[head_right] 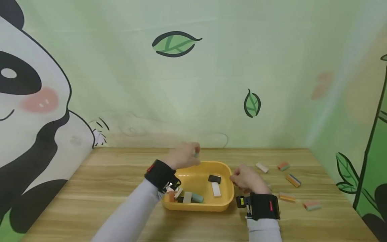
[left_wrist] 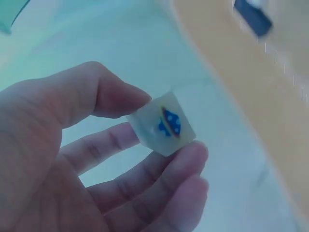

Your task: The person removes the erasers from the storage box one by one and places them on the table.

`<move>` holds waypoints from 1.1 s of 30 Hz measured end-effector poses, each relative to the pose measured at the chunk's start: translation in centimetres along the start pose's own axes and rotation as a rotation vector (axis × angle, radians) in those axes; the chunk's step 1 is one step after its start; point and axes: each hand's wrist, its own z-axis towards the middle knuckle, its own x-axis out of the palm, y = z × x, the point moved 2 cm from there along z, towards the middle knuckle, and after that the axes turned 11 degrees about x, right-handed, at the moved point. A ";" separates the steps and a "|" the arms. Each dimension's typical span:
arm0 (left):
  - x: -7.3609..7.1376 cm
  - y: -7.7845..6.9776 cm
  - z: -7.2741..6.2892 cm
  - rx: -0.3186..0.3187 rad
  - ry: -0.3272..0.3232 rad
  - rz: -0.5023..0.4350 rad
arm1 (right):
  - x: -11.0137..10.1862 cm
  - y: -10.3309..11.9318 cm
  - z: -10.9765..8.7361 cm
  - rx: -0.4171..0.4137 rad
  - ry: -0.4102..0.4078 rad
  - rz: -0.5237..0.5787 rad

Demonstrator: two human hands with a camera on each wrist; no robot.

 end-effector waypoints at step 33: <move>2.4 17.6 -8.4 -0.320 -0.043 0.056 | 0.1 -0.2 -0.1 -0.043 -0.020 -0.009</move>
